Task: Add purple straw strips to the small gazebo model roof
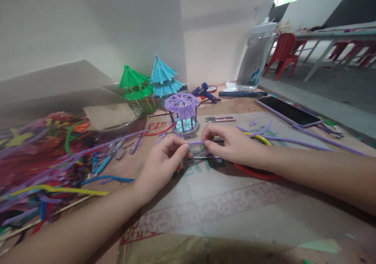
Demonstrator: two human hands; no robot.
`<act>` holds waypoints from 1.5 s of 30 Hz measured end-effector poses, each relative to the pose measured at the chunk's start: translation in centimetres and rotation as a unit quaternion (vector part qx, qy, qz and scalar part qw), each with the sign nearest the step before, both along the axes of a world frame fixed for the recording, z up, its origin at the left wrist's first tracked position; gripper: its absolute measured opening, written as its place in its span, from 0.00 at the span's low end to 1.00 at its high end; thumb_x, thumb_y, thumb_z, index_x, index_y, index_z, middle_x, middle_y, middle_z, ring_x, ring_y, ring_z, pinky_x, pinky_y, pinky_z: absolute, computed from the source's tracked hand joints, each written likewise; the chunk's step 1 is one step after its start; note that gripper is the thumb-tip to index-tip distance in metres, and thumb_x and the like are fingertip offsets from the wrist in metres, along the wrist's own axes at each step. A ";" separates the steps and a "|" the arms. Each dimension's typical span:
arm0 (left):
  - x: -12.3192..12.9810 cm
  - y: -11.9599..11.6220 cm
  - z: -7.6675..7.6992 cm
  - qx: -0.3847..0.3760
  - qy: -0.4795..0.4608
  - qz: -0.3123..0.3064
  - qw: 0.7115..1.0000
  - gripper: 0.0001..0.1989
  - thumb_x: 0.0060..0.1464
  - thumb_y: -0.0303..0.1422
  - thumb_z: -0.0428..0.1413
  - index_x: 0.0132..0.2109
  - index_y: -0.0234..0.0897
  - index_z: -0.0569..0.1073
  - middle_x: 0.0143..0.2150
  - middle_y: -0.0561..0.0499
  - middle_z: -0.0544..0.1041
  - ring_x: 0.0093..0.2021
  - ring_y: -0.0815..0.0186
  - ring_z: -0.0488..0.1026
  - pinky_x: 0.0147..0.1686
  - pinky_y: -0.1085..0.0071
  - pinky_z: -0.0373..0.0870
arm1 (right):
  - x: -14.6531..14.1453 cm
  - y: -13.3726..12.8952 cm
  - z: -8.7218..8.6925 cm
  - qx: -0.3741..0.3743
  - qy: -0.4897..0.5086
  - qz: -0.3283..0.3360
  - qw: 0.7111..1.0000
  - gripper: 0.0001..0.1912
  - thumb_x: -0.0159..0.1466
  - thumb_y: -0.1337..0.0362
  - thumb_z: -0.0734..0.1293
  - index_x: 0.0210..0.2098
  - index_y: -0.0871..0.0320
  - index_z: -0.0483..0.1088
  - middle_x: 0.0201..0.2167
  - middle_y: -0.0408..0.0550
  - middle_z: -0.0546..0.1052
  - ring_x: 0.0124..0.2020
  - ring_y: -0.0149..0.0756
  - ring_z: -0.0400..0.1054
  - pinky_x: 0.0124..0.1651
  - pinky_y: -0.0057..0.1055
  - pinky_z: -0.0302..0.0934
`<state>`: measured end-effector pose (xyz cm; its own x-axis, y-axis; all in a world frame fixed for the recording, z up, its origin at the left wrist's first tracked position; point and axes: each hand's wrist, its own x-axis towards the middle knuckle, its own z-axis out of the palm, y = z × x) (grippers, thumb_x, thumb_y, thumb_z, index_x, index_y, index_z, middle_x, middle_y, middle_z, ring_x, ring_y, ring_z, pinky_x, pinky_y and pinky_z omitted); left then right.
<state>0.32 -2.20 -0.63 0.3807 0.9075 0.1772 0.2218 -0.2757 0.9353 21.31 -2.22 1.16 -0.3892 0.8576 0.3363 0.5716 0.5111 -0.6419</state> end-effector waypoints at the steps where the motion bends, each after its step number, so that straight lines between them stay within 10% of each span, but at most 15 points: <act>1: 0.0 0.0 0.0 0.001 0.004 0.000 1.000 0.10 0.61 0.37 0.55 0.36 0.35 0.69 0.30 0.53 0.76 0.20 0.76 0.66 0.20 0.80 0.63 | 0.0 0.0 0.0 -0.003 -0.004 0.001 1.000 0.04 0.57 0.72 0.63 0.31 0.58 0.68 0.29 0.43 0.74 0.31 0.32 0.67 0.35 0.28 0.60; 15: -0.3 0.1 0.0 0.011 0.007 -0.007 1.000 0.09 0.61 0.37 0.55 0.36 0.35 0.69 0.28 0.55 0.75 0.21 0.77 0.66 0.21 0.80 0.64 | 0.2 0.3 -0.2 -0.006 -0.005 0.013 1.000 0.02 0.60 0.68 0.63 0.32 0.58 0.68 0.29 0.44 0.75 0.31 0.33 0.68 0.35 0.29 0.60; 27: -0.5 0.3 -0.2 -0.003 -0.005 -0.012 1.000 0.10 0.61 0.39 0.54 0.37 0.36 0.69 0.30 0.52 0.77 0.22 0.75 0.66 0.22 0.79 0.64 | 1.5 0.6 -0.8 0.222 -0.107 0.088 0.965 0.11 0.66 0.72 0.58 0.42 0.58 0.72 0.36 0.50 0.78 0.37 0.37 0.69 0.42 0.33 0.60; 45: -0.3 0.1 -0.2 -0.022 0.014 0.004 1.000 0.09 0.59 0.38 0.57 0.42 0.37 0.71 0.26 0.56 0.72 0.18 0.75 0.67 0.18 0.79 0.62 | 1.0 0.5 -1.0 0.133 -0.094 0.048 0.985 0.05 0.64 0.66 0.63 0.33 0.58 0.70 0.28 0.46 0.75 0.28 0.32 0.65 0.33 0.29 0.56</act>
